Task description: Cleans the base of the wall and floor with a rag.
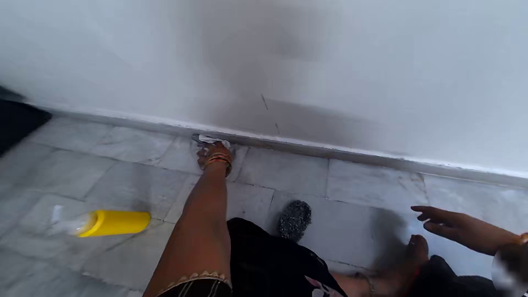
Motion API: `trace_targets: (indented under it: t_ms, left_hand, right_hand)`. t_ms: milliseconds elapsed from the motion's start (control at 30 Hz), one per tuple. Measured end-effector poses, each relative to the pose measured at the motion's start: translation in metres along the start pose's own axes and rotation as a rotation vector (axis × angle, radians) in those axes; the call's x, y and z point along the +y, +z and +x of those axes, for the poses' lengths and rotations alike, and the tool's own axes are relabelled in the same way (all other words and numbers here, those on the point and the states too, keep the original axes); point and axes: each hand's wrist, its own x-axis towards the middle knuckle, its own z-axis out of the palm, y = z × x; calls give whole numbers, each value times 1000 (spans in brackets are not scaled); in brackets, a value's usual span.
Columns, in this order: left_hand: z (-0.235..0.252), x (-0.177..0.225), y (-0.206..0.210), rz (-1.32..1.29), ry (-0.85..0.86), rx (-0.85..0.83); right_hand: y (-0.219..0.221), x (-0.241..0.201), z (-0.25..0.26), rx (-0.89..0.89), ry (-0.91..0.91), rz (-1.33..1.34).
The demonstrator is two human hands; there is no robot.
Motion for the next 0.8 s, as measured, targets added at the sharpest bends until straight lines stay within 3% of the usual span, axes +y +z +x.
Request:
trace_targets:
  t_ms: [133,600,800]
  left_hand:
    - [-42,42,8,124,55,-84]
    - [-236,184,48,197,414,-200]
    - [-301,230,63,267,528,-231]
  right_hand:
    - [-2,-12,-8,33,-40,-38]
    - [-14,-60,-44,107,-192,-259]
    - [-36,-52,-71,322,-260,-200]
